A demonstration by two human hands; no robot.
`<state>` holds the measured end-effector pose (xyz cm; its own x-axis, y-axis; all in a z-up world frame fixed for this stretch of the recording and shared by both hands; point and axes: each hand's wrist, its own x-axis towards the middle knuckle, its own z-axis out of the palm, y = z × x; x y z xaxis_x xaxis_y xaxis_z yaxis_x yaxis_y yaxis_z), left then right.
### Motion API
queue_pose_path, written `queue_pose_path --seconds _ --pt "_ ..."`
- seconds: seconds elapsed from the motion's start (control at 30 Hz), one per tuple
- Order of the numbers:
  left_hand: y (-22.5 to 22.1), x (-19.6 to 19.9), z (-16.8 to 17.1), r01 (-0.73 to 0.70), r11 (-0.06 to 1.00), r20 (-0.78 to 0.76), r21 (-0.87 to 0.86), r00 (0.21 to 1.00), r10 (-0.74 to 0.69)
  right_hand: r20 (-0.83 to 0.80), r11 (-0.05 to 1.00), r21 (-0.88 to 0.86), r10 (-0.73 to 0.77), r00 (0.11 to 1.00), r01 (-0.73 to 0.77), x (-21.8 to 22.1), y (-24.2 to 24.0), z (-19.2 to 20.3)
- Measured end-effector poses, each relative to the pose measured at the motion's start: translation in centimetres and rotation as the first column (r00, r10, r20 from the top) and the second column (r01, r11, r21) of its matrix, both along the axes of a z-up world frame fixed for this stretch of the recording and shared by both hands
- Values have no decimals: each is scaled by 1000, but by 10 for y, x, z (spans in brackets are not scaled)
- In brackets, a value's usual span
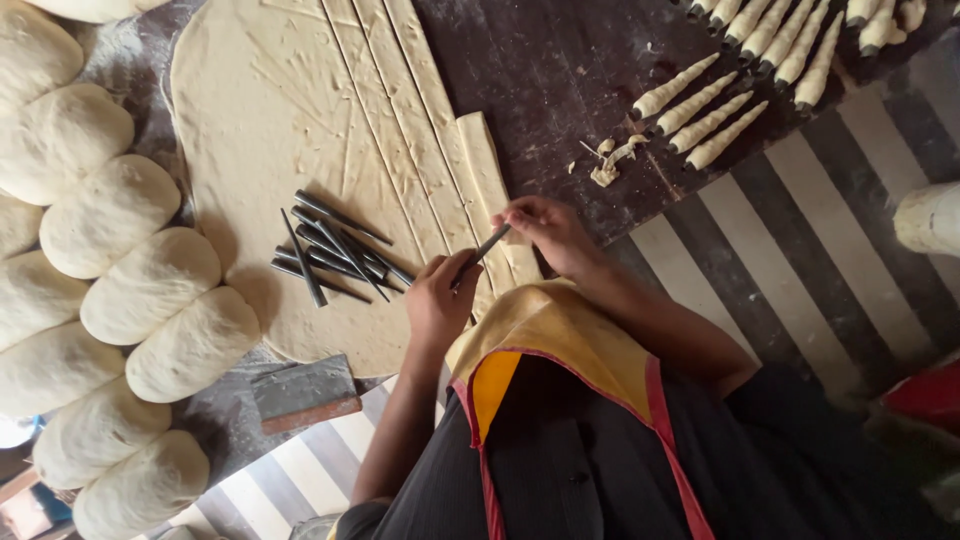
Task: The person cuts strips from a large flattened sheet of dough with a dough scraper, then wraps each strip spirally around a tapered metal cone mold and sets the finished dough-covered cones in rows on the table alongside many already completed ones.
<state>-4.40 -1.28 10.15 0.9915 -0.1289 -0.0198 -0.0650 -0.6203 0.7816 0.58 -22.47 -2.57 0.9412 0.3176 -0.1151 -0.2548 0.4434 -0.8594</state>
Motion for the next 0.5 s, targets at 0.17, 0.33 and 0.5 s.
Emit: queue_pose_path --seconds 0.17,0.33,0.5 --pt "10 -10 -19 -244 884 -422 -400 905 59 -47 1000 27 5 999 -4 10 8 22" --pt "13 -13 -32 -302 795 -559 -527 828 -56 -175 963 269 40 984 9 10 17 21" --pt "14 -12 -34 -345 685 -595 -642 787 -161 -155 984 177 14 988 14 10 10 7"
